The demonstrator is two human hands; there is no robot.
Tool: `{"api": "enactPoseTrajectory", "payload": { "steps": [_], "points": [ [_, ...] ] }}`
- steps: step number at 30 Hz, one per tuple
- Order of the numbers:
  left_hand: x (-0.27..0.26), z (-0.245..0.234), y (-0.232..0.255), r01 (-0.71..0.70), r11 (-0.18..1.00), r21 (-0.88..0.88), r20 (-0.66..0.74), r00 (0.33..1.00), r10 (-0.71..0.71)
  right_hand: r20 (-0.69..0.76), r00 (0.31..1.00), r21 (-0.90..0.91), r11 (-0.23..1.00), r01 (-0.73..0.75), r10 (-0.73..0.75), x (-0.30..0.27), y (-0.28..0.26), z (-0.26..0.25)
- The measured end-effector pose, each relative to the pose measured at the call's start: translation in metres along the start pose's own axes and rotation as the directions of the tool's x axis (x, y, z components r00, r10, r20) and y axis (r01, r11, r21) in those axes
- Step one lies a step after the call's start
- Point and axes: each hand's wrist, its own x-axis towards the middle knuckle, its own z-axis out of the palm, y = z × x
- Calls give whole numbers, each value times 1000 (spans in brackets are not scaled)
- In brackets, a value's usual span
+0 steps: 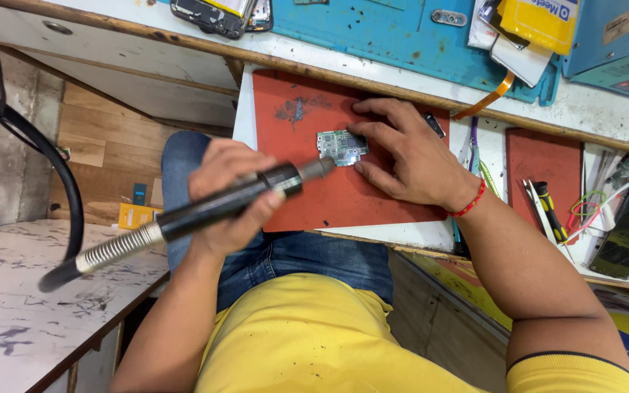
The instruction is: The person uses a hot air gun to heat a small circuit board placed on a red mat. They then use a purple tool to scrape or clean the surface of the board. The person repeats the heating and scraping process multiple times.
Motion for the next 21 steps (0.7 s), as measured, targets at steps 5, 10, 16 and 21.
{"api": "enactPoseTrajectory", "payload": {
  "steps": [5, 10, 16, 21],
  "points": [
    [-10, 4, 9, 107, 994, -8, -82, 991, -107, 0, 1000, 11, 1000, 3, -3, -2, 2, 1],
    [-11, 3, 6, 45, 997, 65, -75, 996, -40, -11, 999, 19, 999, -45, 45, 1, 1, 0],
    [-13, 5, 0, -8, 996, 88, -78, 997, 15, 3, 1000, 2, 1000, 11, -11, -2, 1, 1],
    [-12, 8, -2, -21, 999, 37, -64, 998, 24, 10, 1000, -12, 1000, 18, -18, 0, 3, -1]
  ]
}}
